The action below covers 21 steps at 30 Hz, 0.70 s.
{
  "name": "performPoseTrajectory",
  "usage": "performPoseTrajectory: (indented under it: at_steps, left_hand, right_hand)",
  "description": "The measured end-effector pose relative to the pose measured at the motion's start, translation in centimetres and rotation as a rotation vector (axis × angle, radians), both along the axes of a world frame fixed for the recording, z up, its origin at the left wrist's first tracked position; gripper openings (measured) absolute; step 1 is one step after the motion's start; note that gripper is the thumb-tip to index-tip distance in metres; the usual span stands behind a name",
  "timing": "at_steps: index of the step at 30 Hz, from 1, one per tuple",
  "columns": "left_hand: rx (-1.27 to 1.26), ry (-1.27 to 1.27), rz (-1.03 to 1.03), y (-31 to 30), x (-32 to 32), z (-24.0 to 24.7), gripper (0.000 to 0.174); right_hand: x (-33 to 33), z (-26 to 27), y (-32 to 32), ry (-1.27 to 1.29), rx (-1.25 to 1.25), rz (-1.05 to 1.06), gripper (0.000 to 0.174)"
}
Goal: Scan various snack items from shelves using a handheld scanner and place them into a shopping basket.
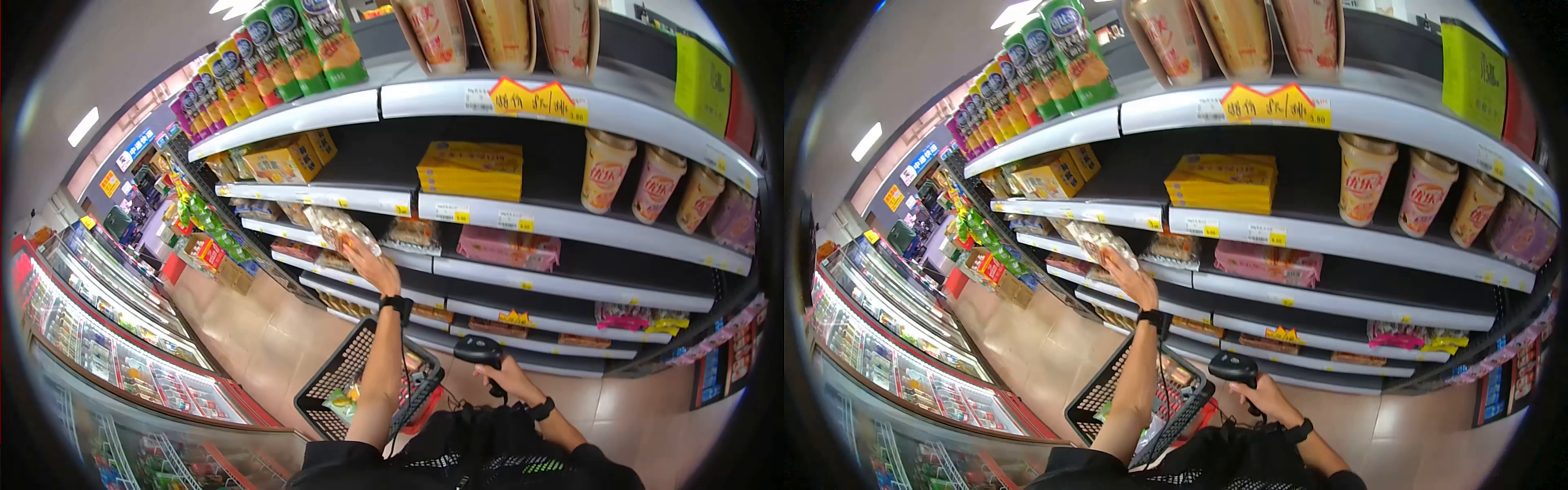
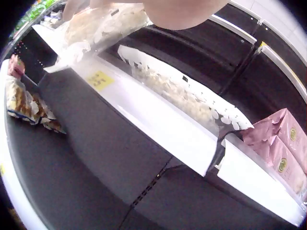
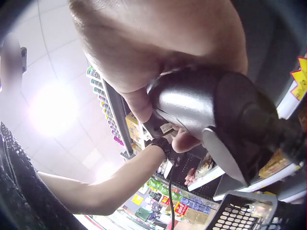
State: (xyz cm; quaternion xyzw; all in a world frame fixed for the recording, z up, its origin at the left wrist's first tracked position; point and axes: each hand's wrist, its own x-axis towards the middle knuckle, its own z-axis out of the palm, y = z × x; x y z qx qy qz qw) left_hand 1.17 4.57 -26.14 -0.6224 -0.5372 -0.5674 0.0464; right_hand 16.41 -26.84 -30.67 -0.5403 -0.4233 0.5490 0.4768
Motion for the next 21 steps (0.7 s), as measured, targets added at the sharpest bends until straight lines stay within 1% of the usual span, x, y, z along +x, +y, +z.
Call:
performPoseTrajectory:
  at_steps: [1, 2, 5, 6, 10, 12, 13, 15, 16, 17, 19, 20, 21]
  left_hand:
    - [-0.013, -0.016, 0.006, -0.1, 0.5, -0.2, 0.085]
    - [-0.065, -0.074, -0.027, -0.4, 0.9, -0.6, 0.087]
    - [-0.069, -0.023, -0.037, -0.9, 1.1, -1.8, 0.082]
    - [-0.058, -0.047, -0.039, -1.1, 1.2, -2.2, 0.079]
    - [-0.036, -0.038, -0.054, -0.8, 0.7, -2.2, 0.081]
    - [-0.109, 0.142, -0.06, -0.6, -0.5, -1.5, 0.083]
    - [-0.121, 0.164, -0.082, -0.3, -1.1, -1.5, 0.086]
    - [-0.198, 0.285, -0.11, -0.1, -2.6, -1.2, 0.085]
    - [-0.174, 0.349, -0.133, 0.1, -3.4, -0.9, 0.085]
    - [-0.173, 0.354, -0.132, 0.4, -4.2, -0.7, 0.085]
    - [-0.239, 0.616, -0.116, 0.5, -5.5, 0.4, 0.082]
    - [-0.213, 0.667, -0.125, 0.7, -6.0, 0.9, 0.08]
    - [-0.179, 0.704, -0.16, 1.0, -6.4, 1.8, 0.073]
  right_hand:
    - [0.0, -0.1, -0.3, 0.045, 0.01, -0.013, 0.019]
    - [0.1, -0.1, -0.6, 0.065, 0.003, -0.025, 0.019]
    - [0.6, -0.1, -1.5, 0.154, -0.009, -0.067, 0.02]
    - [0.7, -0.2, -1.7, 0.155, -0.002, -0.081, 0.021]
    - [1.3, -0.9, -2.1, 0.156, -0.015, -0.102, 0.023]
    - [1.5, -1.1, -2.3, 0.169, -0.023, -0.094, 0.023]
    - [1.6, -1.4, -2.4, 0.168, -0.022, -0.085, 0.023]
    - [1.5, -1.7, -2.7, 0.188, -0.038, -0.095, 0.023]
    - [1.3, -1.8, -2.8, 0.207, -0.05, -0.1, 0.023]
    - [1.1, -1.9, -3.0, 0.229, -0.065, -0.103, 0.023]
    - [0.7, -2.6, -3.2, 0.231, -0.083, -0.087, 0.023]
    - [0.4, -3.0, -3.4, 0.228, -0.1, -0.069, 0.023]
    - [0.0, -3.2, -3.5, 0.238, -0.109, -0.068, 0.023]
